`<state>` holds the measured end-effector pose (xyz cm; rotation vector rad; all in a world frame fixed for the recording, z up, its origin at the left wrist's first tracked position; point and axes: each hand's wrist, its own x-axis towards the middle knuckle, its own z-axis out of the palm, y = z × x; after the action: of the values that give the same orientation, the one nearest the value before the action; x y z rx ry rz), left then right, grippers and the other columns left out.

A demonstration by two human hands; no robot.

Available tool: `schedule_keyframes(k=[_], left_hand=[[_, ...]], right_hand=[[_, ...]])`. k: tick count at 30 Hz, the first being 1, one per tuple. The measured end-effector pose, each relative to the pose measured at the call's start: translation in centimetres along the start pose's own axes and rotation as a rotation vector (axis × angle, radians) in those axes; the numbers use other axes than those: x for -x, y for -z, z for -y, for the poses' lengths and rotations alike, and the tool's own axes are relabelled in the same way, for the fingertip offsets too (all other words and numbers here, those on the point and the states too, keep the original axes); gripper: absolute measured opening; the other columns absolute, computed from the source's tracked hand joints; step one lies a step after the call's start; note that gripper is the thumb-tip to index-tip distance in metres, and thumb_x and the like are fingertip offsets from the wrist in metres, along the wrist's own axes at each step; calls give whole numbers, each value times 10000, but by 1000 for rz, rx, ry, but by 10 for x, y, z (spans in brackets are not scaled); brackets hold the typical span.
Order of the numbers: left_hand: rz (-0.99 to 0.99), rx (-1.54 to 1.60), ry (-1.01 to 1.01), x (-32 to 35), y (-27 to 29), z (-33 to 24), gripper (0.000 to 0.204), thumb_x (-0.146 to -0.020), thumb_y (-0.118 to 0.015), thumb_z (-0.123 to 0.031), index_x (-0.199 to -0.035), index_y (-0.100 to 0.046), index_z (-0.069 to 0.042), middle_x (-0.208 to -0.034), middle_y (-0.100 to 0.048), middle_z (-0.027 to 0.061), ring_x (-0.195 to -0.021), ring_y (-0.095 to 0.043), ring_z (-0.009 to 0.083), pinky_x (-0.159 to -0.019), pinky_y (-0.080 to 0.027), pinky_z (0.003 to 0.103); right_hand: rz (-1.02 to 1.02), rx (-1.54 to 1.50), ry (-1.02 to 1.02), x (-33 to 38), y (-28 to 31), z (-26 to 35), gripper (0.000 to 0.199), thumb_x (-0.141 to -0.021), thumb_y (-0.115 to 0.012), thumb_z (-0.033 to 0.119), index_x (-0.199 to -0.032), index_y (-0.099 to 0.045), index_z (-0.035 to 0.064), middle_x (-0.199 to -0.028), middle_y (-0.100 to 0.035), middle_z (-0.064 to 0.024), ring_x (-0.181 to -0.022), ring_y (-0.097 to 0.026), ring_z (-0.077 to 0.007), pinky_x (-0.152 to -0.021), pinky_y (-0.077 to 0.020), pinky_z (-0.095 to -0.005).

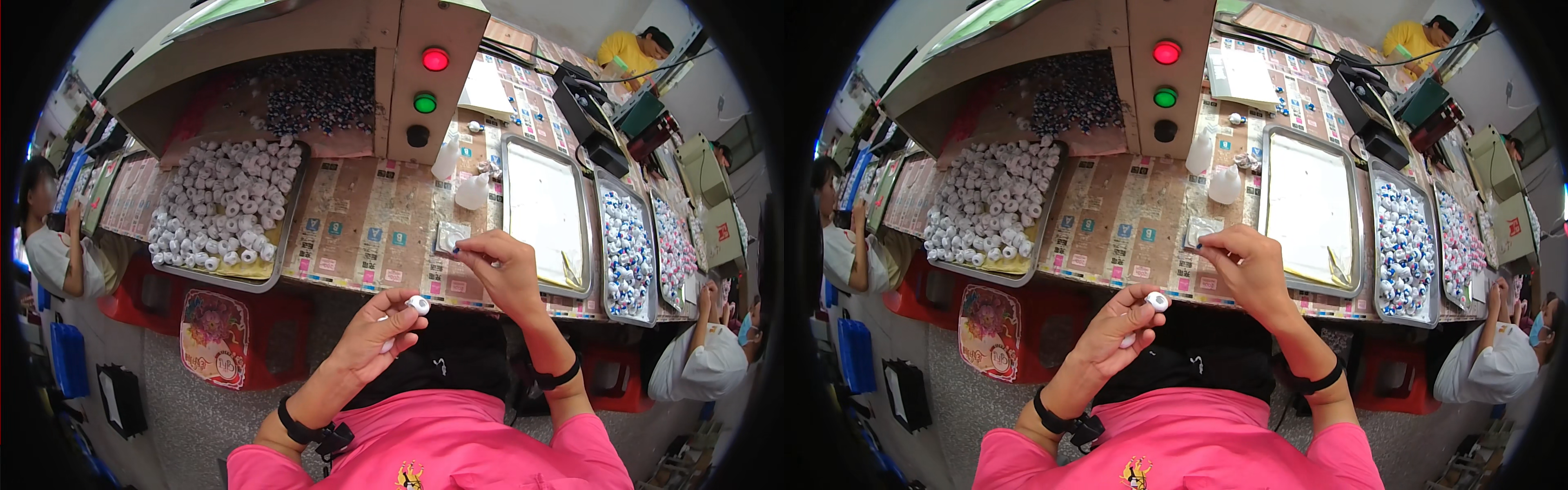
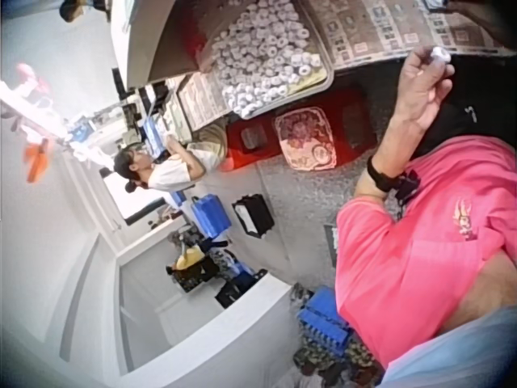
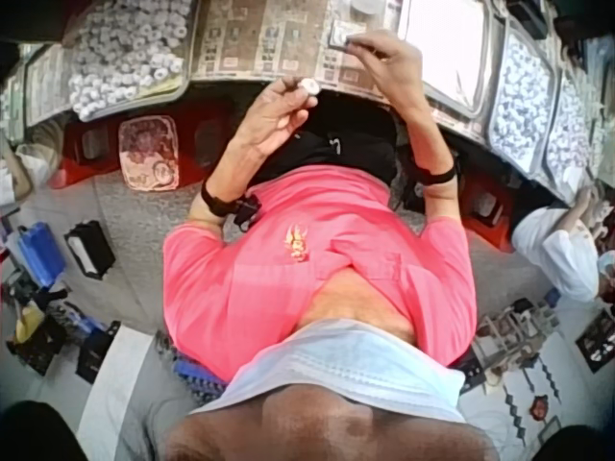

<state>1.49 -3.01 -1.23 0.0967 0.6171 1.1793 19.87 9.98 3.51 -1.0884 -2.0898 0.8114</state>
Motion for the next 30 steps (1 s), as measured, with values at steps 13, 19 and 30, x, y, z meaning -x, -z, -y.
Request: schedule_keyframes(k=[13, 19, 30], left_hand=[[2, -86, -41, -6, -6, 8, 243, -865, -657, -41, -1099, -602, -76, -984, -650, 54, -846, -658, 131, -633, -566, 210], [-15, -248, -100, -6, -14, 9, 217, -843, -687, -38, -1046, -611, -44, -909, -651, 58, -760, -650, 124, -558, -525, 202], [-52, -404, -88, -5, -46, -6, 199, -921, -620, -166, -1061, -591, -27, -760, -604, 33, -486, -454, 53, -403, -350, 171]], right_hand=[[157, -526, -158, 45, -4, 19, 155, -813, -718, 59, -963, -713, 16, -830, -658, -64, -708, -594, -72, -602, -466, -201], [229, -488, -185, 48, 2, 16, 129, -813, -726, 79, -927, -719, 20, -788, -640, -45, -684, -576, -61, -581, -443, -198], [47, -357, -195, 48, 45, 6, 78, -805, -678, 0, -877, -709, -1, -793, -643, -48, -705, -582, -90, -600, -439, -219]])
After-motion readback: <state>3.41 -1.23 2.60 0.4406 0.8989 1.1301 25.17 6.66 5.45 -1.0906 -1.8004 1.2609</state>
